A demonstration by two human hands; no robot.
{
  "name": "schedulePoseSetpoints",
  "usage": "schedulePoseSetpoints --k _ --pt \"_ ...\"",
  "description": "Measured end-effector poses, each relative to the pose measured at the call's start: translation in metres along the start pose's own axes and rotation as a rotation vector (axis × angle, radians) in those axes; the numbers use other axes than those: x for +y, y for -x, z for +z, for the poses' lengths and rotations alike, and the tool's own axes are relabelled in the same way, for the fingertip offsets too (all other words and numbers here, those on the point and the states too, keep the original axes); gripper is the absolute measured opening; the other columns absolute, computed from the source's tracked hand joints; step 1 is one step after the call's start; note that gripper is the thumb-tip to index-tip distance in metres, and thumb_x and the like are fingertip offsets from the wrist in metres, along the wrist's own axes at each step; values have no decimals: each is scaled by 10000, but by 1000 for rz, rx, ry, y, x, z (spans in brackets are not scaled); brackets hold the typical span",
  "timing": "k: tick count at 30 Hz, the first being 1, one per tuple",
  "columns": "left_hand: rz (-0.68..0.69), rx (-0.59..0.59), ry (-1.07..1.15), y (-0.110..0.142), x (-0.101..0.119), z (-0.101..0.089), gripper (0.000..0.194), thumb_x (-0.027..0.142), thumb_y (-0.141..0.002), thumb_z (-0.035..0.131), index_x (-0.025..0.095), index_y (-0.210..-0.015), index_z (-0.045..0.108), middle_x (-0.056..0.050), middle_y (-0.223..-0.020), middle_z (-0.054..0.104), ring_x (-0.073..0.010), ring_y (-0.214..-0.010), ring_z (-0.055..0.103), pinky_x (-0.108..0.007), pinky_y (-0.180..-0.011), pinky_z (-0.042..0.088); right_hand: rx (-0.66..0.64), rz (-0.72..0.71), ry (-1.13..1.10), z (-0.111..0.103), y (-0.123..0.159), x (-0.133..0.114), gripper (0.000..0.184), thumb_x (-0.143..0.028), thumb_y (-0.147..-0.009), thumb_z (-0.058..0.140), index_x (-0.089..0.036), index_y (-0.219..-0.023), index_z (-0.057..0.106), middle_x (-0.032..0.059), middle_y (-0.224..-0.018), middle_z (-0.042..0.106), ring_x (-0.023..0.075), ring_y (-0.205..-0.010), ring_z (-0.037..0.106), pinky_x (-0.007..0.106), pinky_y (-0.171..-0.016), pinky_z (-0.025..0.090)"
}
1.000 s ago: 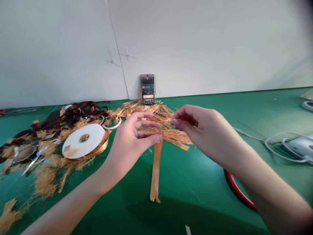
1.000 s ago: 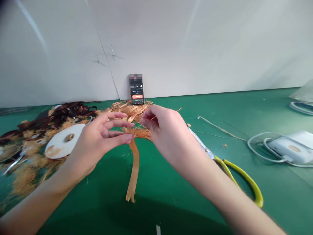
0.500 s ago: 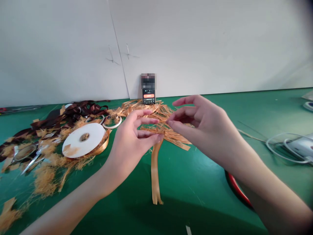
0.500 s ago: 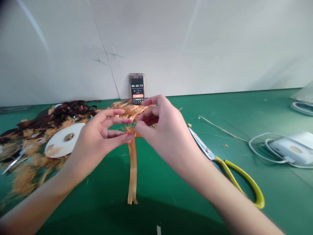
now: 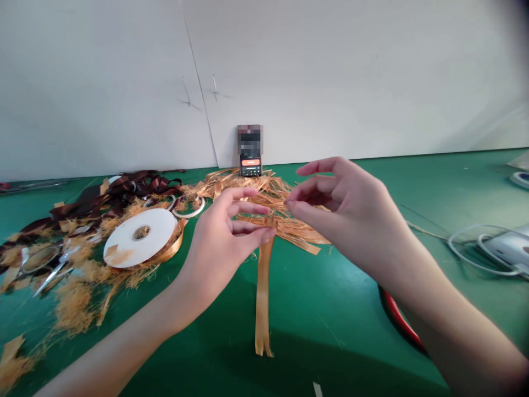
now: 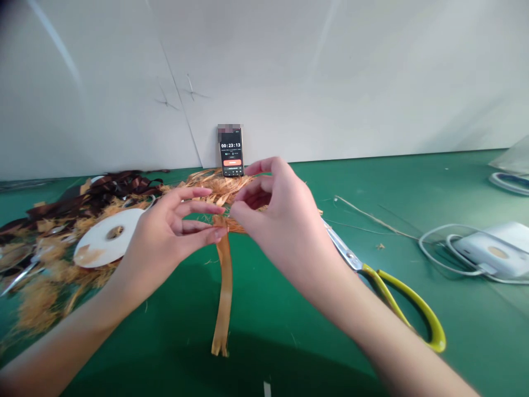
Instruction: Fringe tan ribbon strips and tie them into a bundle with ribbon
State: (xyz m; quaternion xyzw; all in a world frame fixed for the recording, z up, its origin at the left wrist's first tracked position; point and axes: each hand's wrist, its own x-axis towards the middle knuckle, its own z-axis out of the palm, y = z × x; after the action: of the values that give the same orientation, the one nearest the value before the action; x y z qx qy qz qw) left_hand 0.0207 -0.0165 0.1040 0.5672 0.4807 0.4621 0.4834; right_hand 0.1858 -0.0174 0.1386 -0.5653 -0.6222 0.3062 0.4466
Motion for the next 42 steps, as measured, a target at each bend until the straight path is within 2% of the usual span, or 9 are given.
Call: schedulePoseSetpoints --k 2,9,14,18,24,27,30,35,42 --pt "-10 -6 -7 0 0 0 490 247 -676 777 224 -1097 529 -37 -963 702 -180 -742 711 -324 -724 579 -16 29 -7 -1 -1 1 316 -193 -682 670 -217 -958 518 36 -792 712 201 -708 678 318 -568 529" --pt "-37 -39 8 -2 -2 -2 469 218 -671 776 222 -1080 545 13 -785 683 -172 -740 705 -284 -705 571 -224 80 -54 0 0 5 352 -200 -670 712 -241 -975 542 10 -797 728 201 -753 702 302 -608 554" --pt "-49 -60 22 -2 -3 -2 440 199 -676 767 211 -1061 555 18 -754 679 -174 -730 706 -291 -705 570 -139 22 -82 3 0 2 247 -210 -715 705 -216 -923 572 3 -725 716 183 -716 696 308 -633 558" --pt "-54 -50 38 -2 -4 -2 457 219 -661 783 217 -1062 564 23 -752 674 -173 -708 704 -304 -703 569 -52 -22 -86 0 -1 1 283 -240 -732 705 -208 -982 575 7 -737 716 175 -711 687 309 -631 553" --pt "-48 -77 40 -2 -5 -3 438 186 -679 754 214 -1068 555 0 -767 698 -194 -730 713 -336 -727 575 -172 11 -98 3 -1 3 301 -185 -686 726 -219 -941 569 -4 -760 720 180 -745 699 310 -667 574" --pt "-61 -95 40 -1 -4 -1 405 190 -692 745 204 -1054 566 -4 -757 698 -191 -718 712 -328 -712 582 -150 -33 -92 5 -1 2 226 -173 -729 677 -202 -927 570 5 -768 720 176 -756 698 316 -688 569" --pt "-69 -98 65 -1 -4 -1 388 225 -703 752 198 -1045 570 4 -752 686 -177 -692 707 -306 -690 590 -118 -50 -93 4 -1 3 243 -230 -743 683 -193 -953 565 20 -786 725 172 -737 694 314 -684 566" --pt "-15 -76 86 -1 -5 -1 313 275 -739 733 202 -1013 600 5 -779 681 -159 -724 701 -264 -680 595 -215 43 -123 0 -4 7 400 -286 -658 773 -203 -976 544 21 -779 717 186 -743 698 310 -663 578" --pt "7 -15 146 0 -3 1 250 299 -751 720 200 -968 646 -3 -800 692 -162 -764 690 -261 -684 595 -214 93 -171 4 -4 6 295 -202 -706 738 -174 -935 555 5 -701 689 170 -716 689 320 -687 573"
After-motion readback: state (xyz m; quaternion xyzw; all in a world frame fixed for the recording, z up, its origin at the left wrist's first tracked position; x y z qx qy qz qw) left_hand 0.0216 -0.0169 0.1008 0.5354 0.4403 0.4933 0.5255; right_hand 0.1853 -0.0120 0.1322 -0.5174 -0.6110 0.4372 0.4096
